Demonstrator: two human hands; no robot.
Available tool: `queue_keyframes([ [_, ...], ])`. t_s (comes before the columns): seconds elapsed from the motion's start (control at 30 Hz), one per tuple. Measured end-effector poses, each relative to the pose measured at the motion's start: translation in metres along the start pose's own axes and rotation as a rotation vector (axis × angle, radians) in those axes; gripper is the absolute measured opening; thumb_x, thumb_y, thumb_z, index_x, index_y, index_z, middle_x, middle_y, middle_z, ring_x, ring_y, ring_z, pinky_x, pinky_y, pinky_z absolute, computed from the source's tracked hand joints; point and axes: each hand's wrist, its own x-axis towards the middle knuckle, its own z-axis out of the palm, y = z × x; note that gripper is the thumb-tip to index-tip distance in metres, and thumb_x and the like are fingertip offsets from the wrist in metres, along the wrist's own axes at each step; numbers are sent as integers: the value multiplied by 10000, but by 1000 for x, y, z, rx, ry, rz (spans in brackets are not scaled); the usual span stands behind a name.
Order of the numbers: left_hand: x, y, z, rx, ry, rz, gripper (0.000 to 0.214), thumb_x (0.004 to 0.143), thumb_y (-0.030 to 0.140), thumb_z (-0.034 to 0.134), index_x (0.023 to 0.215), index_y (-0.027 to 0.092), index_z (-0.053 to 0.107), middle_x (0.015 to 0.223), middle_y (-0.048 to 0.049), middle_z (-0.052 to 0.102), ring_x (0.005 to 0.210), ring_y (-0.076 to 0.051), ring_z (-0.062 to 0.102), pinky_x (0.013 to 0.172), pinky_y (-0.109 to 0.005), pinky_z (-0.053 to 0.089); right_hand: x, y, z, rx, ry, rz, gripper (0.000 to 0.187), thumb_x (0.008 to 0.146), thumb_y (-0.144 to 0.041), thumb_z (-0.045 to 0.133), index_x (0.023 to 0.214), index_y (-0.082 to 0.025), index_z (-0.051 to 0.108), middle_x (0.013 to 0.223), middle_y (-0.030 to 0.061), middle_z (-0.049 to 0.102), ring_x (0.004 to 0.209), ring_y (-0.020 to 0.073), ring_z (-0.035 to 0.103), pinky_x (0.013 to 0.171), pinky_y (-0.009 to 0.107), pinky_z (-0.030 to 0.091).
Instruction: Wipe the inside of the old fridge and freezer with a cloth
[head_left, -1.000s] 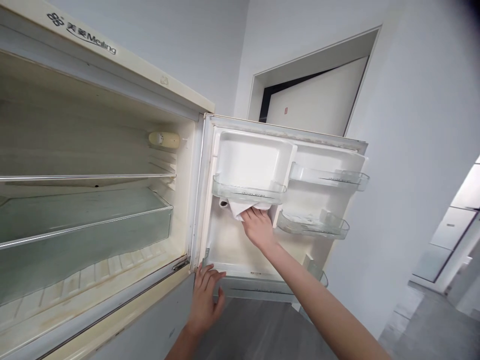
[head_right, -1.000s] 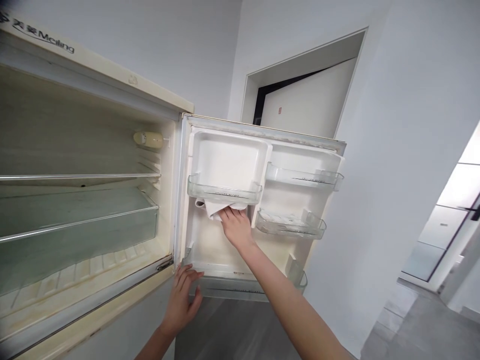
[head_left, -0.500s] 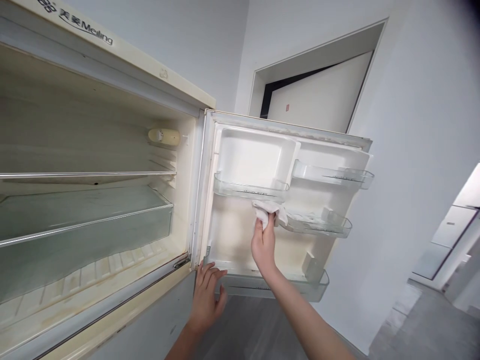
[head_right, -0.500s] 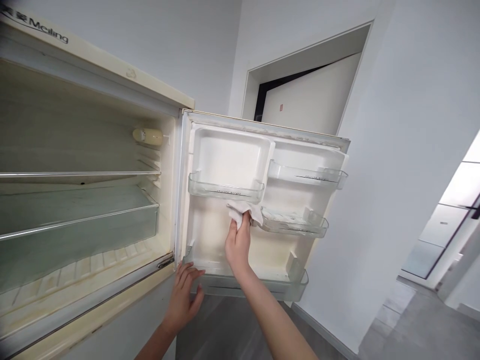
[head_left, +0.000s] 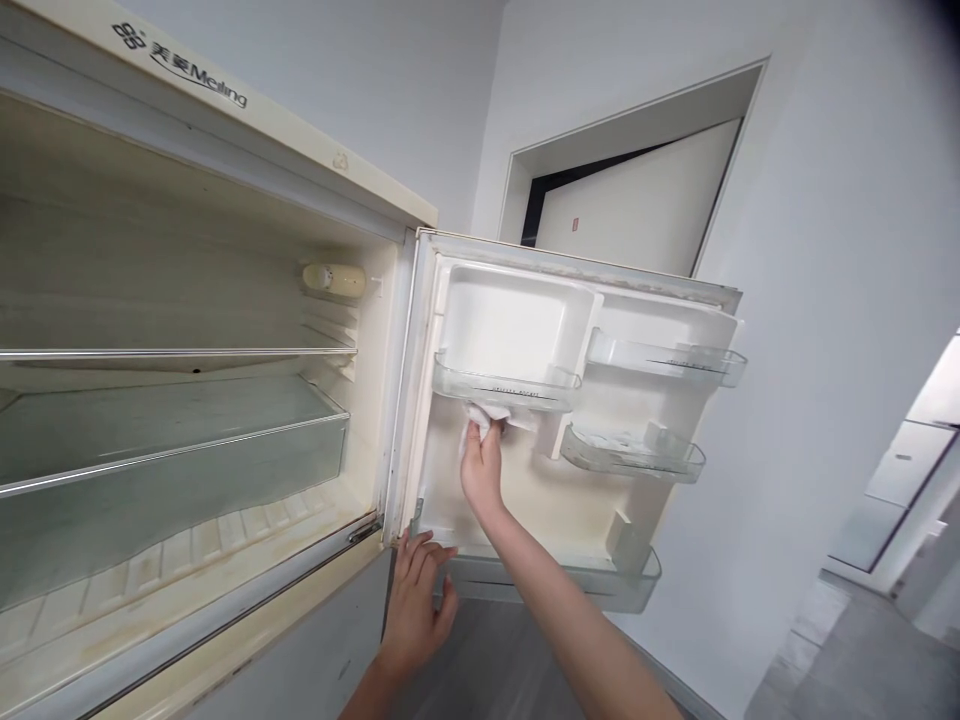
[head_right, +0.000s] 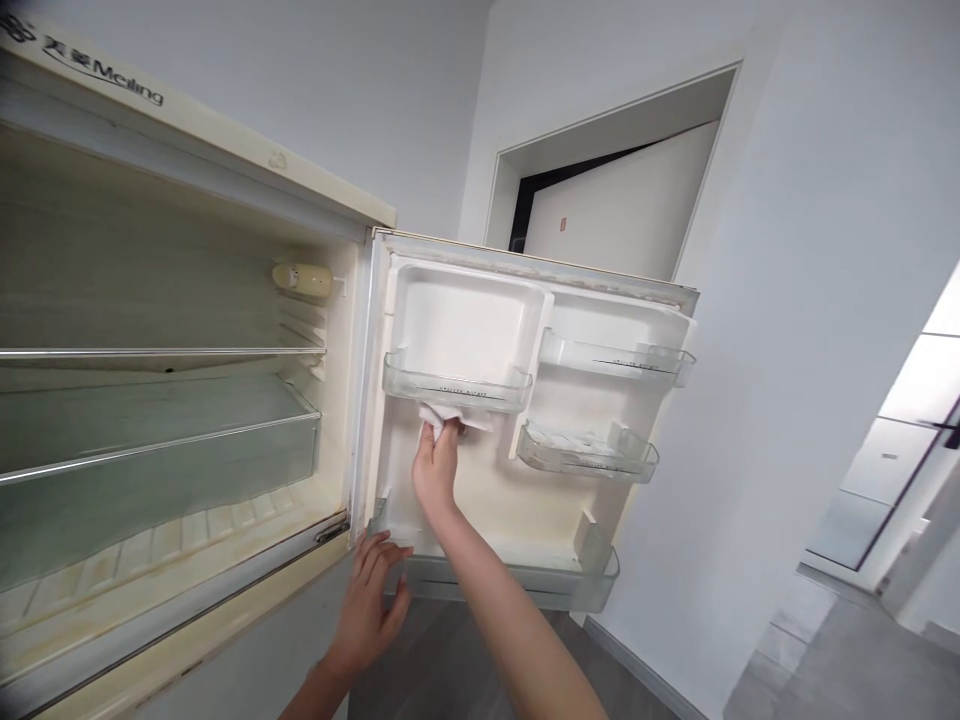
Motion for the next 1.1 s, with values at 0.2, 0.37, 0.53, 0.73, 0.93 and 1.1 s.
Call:
queue_keyframes([
  [0.2,-2,-1,1,8,-1,17,343,828,156,396,1139,295,441,1080,-2,635,1248,-205,467,1137,-688,276,-6,-15,25,34,-222,-62,480,925,-457,317,1303,-178,412,1343,133,473,1289,204,391,1095,385,273],
  [0.37,-1,-2,-1,47,16,42,346,819,150,415,1135,287,450,1074,-8,643,1233,-217,491,1113,-678,327,-8,-18,11,164,-227,0,518,912,-494,349,1333,-199,405,1374,110,463,1287,192,401,1099,358,262],
  [0.53,1,-2,-3,78,45,80,334,804,160,444,1116,279,461,1061,-16,657,1202,-237,524,1079,-678,372,-7,-22,-23,324,-49,249,577,854,-579,414,1311,-229,448,1313,74,539,1225,189,471,1071,354,307],
  [0.73,3,-1,-4,108,80,90,349,792,160,463,1121,278,458,1036,-13,672,1168,-236,549,1053,-668,411,-18,-28,-68,559,170,425,590,771,-565,566,1278,-270,504,1242,25,602,1191,160,519,1031,326,386],
  [0.93,3,-2,-3,112,104,82,337,785,177,489,1105,281,475,1020,-15,682,1165,-245,560,1019,-643,458,-46,-78,-143,680,363,571,489,764,-499,606,1152,-202,610,1057,56,687,1086,215,601,921,364,510],
  [1.1,3,-4,0,79,117,68,325,780,192,508,1094,277,492,1028,-21,682,1161,-250,564,1052,-652,415,-12,-131,-189,321,740,30,410,807,-461,562,1162,-255,584,1268,-10,574,1257,190,473,1050,346,426],
])
